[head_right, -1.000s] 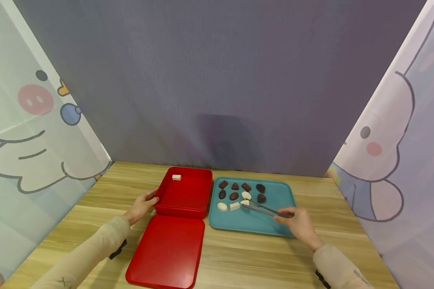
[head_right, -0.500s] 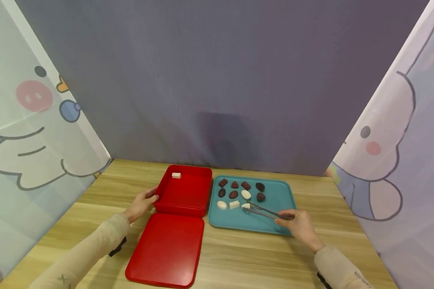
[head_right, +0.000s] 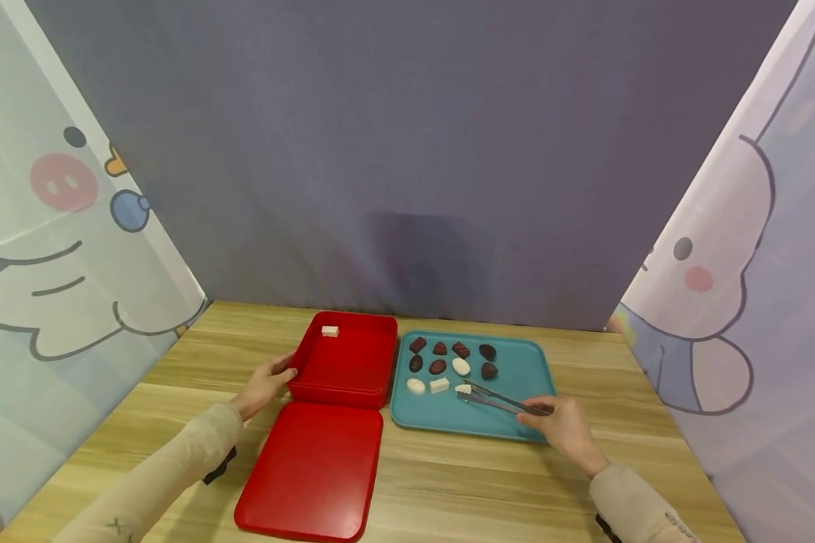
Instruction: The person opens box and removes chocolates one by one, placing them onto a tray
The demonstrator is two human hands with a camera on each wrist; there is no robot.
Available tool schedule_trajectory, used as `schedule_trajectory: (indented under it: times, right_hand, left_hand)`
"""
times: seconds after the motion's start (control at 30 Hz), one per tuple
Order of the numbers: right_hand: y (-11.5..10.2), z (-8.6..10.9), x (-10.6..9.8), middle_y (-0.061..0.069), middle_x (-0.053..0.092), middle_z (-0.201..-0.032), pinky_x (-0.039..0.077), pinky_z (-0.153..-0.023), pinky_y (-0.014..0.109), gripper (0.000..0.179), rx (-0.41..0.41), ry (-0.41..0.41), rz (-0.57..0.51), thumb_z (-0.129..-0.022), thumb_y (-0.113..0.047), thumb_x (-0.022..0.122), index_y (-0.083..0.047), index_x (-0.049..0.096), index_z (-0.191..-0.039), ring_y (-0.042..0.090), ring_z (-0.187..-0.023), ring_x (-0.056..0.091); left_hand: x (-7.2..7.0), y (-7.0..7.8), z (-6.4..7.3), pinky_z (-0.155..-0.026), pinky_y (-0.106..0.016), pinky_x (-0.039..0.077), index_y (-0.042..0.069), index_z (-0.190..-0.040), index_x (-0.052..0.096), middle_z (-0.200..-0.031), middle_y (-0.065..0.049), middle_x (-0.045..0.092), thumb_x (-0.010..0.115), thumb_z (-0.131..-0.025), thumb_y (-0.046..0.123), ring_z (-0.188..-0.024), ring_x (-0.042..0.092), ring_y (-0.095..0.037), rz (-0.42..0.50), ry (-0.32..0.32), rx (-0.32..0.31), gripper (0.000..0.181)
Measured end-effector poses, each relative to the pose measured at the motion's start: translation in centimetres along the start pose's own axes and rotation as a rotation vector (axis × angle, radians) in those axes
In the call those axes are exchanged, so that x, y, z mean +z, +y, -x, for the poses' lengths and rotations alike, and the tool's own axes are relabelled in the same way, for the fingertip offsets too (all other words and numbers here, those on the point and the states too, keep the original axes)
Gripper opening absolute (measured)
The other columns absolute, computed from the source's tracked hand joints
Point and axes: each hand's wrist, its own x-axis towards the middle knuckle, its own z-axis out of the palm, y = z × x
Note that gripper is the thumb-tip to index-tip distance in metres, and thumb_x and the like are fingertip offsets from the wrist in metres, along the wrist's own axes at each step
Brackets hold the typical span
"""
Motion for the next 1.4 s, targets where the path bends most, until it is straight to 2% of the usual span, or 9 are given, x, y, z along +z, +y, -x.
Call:
schedule_trajectory:
  times: [0.27,0.8,0.87,0.97,1.1,1.23,1.4]
  right_hand:
    - [0.0,0.0,0.1,0.019,0.066,-0.105,0.053,-0.078,0.041,0.043,0.016,0.013,0.007,-0.075,-0.030,0.075,0.000,0.067,-0.105,0.033,-0.097,0.061]
    - [-0.3,0.2,-0.3,0.020,0.064,-0.109,0.052,-0.080,0.043,0.048,0.040,0.014,0.011,-0.075,-0.034,0.074,0.000,0.066,-0.108,0.035,-0.100,0.060]
    - [-0.7,0.3,-0.5,0.020,0.064,-0.110,0.052,-0.079,0.043,0.049,0.043,0.014,0.026,-0.075,-0.036,0.074,-0.001,0.066,-0.108,0.035,-0.100,0.060]
    - [-1.3,0.1,-0.6,0.020,0.064,-0.109,0.052,-0.079,0.043,0.049,0.032,0.013,0.042,-0.075,-0.039,0.073,-0.002,0.067,-0.107,0.035,-0.100,0.060]
    - [-2.6,-0.5,-0.3,0.017,0.064,-0.110,0.051,-0.080,0.044,0.052,0.023,-0.003,0.027,-0.075,-0.043,0.072,-0.005,0.066,-0.110,0.035,-0.102,0.058]
    - [-4.3,-1.4,0.2,0.016,0.062,-0.114,0.051,-0.079,0.043,0.055,0.014,-0.026,0.004,-0.076,-0.046,0.070,-0.007,0.065,-0.114,0.034,-0.104,0.057]
    - [-6.0,-2.9,1.4,0.015,0.062,-0.116,0.052,-0.076,0.037,0.056,0.001,-0.035,-0.032,-0.075,-0.046,0.071,-0.008,0.064,-0.115,0.030,-0.102,0.058]
  left_hand:
    - [-0.2,0.2,0.2,-0.107,-0.048,0.031,0.003,-0.146,0.022,-0.147,-0.022,0.026,0.040,-0.098,0.010,-0.133,0.030,-0.037,-0.001,-0.007,-0.009,0.051]
    - [0.0,0.2,0.0,-0.105,-0.048,0.033,0.002,-0.145,0.024,-0.145,-0.023,0.030,0.042,-0.097,0.011,-0.131,0.033,-0.037,-0.034,0.003,0.004,0.051]
    - [0.1,0.2,0.0,-0.104,-0.045,0.035,0.002,-0.144,0.025,-0.145,-0.023,0.030,0.042,-0.097,0.012,-0.131,0.034,-0.037,-0.039,0.007,0.001,0.051]
    - [0.2,0.2,0.1,-0.096,-0.037,0.042,0.002,-0.144,0.026,-0.144,-0.024,0.032,0.042,-0.097,0.012,-0.129,0.037,-0.037,-0.048,0.014,-0.007,0.051]
    - [0.2,0.3,0.3,-0.087,-0.030,0.042,0.003,-0.144,0.027,-0.143,-0.023,0.034,0.043,-0.097,0.012,-0.126,0.040,-0.036,-0.056,0.029,-0.022,0.050]
    - [0.2,0.3,0.3,-0.098,-0.039,0.040,0.001,-0.144,0.026,-0.143,-0.024,0.033,0.042,-0.097,0.009,-0.128,0.037,-0.037,-0.037,0.035,-0.003,0.050]
    - [0.2,0.4,0.3,-0.104,-0.047,0.035,-0.001,-0.143,0.026,-0.143,-0.025,0.031,0.042,-0.097,0.008,-0.130,0.034,-0.038,-0.010,0.028,0.016,0.050]
